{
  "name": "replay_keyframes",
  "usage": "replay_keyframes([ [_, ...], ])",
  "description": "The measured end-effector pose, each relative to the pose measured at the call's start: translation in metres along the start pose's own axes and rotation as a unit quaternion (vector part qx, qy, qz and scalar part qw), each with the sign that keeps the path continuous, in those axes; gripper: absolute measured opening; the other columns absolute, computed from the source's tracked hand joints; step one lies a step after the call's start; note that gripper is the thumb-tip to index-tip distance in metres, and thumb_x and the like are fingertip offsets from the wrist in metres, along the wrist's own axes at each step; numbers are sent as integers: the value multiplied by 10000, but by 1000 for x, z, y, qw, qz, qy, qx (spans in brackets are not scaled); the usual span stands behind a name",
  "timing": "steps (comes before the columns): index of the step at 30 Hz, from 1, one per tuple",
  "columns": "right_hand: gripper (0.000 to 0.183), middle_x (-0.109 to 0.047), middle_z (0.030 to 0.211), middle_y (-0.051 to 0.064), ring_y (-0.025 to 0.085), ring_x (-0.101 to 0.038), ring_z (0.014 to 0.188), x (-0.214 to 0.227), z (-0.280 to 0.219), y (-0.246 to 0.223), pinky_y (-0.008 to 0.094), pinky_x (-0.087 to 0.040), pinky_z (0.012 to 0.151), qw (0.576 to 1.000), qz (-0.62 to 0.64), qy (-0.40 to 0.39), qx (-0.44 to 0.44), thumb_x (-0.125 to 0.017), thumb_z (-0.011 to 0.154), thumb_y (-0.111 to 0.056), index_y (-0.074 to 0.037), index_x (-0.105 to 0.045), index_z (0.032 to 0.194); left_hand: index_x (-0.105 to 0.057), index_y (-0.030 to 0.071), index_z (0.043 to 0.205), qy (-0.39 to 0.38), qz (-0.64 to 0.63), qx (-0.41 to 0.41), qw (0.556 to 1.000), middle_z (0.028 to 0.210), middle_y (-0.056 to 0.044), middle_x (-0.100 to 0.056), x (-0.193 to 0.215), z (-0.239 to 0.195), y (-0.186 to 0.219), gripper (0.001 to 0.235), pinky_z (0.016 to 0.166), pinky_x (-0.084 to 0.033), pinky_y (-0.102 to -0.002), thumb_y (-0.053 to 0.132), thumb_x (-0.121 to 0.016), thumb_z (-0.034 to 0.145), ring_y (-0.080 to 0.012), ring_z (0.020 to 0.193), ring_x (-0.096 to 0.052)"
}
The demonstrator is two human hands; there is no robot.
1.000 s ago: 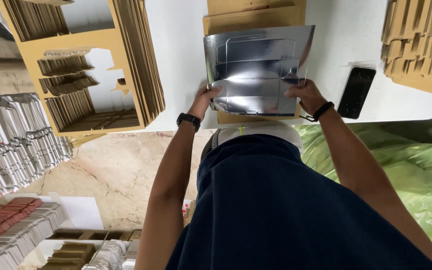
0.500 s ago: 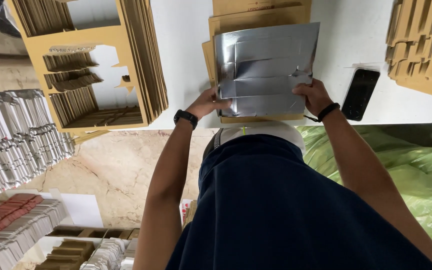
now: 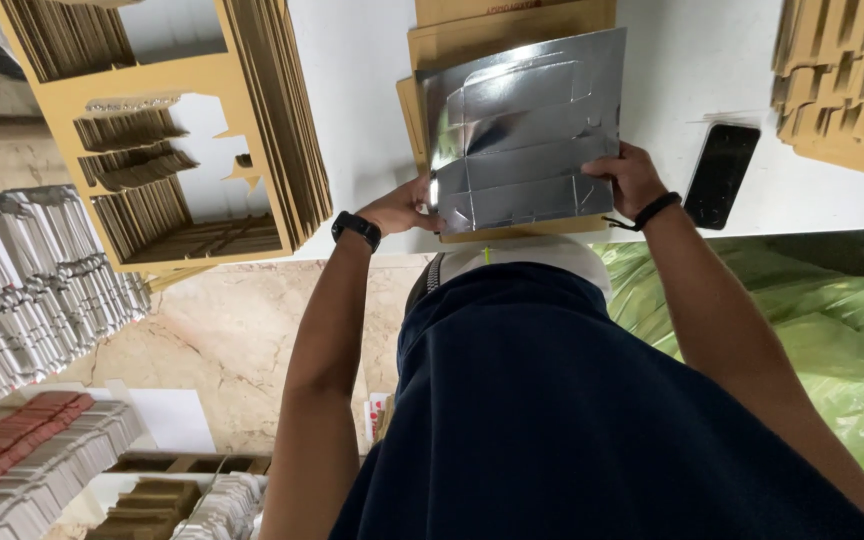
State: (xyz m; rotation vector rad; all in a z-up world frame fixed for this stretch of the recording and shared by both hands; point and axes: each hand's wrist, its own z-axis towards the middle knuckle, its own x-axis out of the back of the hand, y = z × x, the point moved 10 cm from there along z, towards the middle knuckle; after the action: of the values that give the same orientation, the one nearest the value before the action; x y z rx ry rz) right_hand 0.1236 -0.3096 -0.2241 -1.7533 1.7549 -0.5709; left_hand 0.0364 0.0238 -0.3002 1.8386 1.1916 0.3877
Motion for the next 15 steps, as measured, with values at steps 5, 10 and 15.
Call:
replay_keyframes([
  [5,396,-664,964,51,253,-679,948,24,30,34,416,-545,921,999,9,-22,-27,-801,755,-1,-64,-674,1124,-594,204,1243,-7,-17,17,1000,940,98,-598,-26,-30,91,565,840,-353,-237,4,-862,788,-107,866,-444],
  [10,431,-673,1002,75,287,-679,989,42,54,69,437,-534,936,998,12,-48,-49,-786,736,-7,-44,-681,1152,-629,185,1172,16,-20,21,999,859,97,-578,-31,-40,110,506,805,-365,-237,-87,-779,772,-92,824,-429],
  [15,204,-663,858,83,216,-616,870,-5,9,-2,376,-484,874,958,-259,-98,74,-811,849,-71,-45,-686,1008,-666,112,1332,76,-150,45,985,1197,-36,-679,-9,-35,53,554,1019,-465,-355,201,-870,824,-191,1102,-603],
])
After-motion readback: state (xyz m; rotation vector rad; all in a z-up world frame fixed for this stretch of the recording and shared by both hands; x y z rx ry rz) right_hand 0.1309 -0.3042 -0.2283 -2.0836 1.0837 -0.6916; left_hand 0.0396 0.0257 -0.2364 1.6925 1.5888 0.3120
